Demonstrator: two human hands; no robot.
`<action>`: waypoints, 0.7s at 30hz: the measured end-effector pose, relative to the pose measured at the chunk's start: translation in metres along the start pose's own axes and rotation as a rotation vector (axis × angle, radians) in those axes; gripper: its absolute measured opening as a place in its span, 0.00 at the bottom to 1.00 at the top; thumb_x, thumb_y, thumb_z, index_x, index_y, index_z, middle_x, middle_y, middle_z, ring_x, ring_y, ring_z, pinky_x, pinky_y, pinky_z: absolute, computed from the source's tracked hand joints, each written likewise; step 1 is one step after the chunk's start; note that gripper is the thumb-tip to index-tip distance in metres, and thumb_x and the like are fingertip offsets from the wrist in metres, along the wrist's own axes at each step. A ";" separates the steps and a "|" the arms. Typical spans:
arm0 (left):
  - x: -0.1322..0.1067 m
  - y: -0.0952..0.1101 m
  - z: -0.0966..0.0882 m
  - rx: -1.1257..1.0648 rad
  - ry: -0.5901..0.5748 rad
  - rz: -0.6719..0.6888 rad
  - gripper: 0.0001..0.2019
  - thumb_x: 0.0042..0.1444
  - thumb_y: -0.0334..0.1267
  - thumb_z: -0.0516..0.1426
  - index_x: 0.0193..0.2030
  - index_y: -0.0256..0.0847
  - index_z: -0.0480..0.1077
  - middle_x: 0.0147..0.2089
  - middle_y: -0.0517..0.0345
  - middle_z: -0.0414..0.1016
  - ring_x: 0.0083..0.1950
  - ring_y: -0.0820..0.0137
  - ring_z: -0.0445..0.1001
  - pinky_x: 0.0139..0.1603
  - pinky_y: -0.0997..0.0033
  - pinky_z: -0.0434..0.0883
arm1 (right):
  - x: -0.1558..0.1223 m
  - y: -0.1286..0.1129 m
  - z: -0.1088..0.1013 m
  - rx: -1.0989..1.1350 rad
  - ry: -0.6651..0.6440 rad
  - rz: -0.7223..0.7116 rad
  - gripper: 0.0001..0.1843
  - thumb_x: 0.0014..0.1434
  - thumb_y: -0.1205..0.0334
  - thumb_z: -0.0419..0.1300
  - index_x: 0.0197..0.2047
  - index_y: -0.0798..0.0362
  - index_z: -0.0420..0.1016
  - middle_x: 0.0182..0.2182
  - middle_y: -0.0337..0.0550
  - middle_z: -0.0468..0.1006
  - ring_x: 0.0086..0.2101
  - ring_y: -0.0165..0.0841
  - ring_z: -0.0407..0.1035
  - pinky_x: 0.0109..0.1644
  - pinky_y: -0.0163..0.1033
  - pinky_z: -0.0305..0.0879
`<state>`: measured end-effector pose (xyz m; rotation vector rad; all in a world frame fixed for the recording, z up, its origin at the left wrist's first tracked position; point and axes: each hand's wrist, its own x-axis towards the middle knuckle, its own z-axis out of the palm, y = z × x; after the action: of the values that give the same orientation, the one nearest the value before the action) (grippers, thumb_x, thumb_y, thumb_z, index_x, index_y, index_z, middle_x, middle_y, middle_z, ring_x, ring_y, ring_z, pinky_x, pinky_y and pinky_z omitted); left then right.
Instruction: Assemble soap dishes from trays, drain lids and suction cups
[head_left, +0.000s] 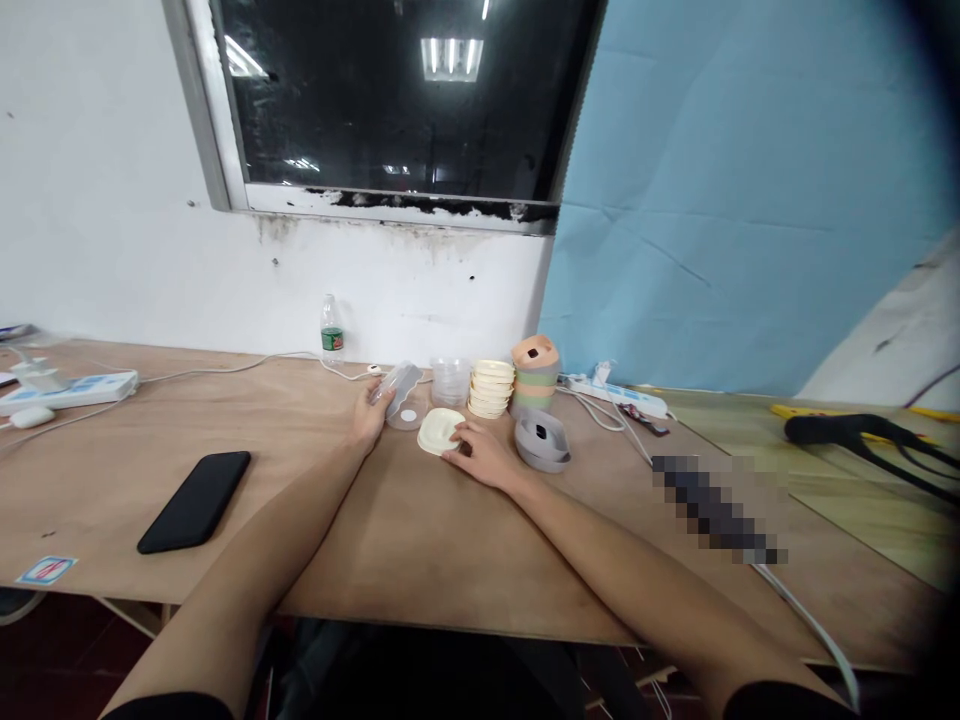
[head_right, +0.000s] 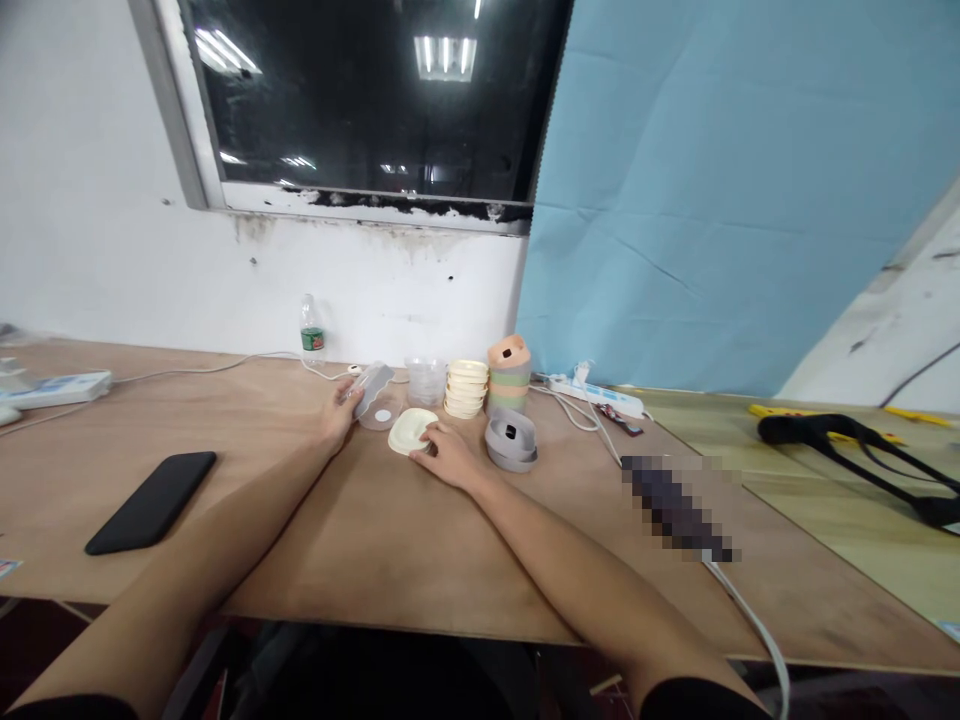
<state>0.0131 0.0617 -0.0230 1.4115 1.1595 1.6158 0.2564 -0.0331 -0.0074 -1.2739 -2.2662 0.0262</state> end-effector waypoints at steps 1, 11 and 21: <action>-0.001 0.001 0.001 -0.031 0.009 -0.013 0.27 0.56 0.50 0.58 0.58 0.37 0.63 0.56 0.46 0.71 0.55 0.61 0.72 0.53 0.62 0.70 | 0.000 0.001 -0.001 -0.015 0.006 0.026 0.18 0.56 0.46 0.60 0.42 0.51 0.75 0.46 0.47 0.74 0.47 0.39 0.67 0.52 0.43 0.62; -0.031 0.039 -0.021 0.334 -0.021 0.356 0.29 0.51 0.50 0.61 0.58 0.42 0.64 0.62 0.48 0.64 0.63 0.59 0.62 0.63 0.58 0.61 | 0.000 0.001 -0.002 -0.049 0.097 0.068 0.25 0.54 0.52 0.61 0.53 0.53 0.68 0.52 0.49 0.71 0.53 0.42 0.64 0.58 0.46 0.59; -0.064 0.061 -0.003 0.435 -0.473 0.788 0.32 0.50 0.52 0.62 0.59 0.41 0.60 0.60 0.45 0.65 0.61 0.54 0.64 0.61 0.50 0.64 | -0.001 0.002 -0.003 0.123 0.359 -0.054 0.41 0.53 0.63 0.59 0.67 0.56 0.48 0.59 0.57 0.64 0.57 0.46 0.62 0.59 0.54 0.60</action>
<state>0.0251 -0.0193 0.0101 2.5994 0.7180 1.3887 0.2603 -0.0338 -0.0060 -1.0577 -1.9583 -0.0757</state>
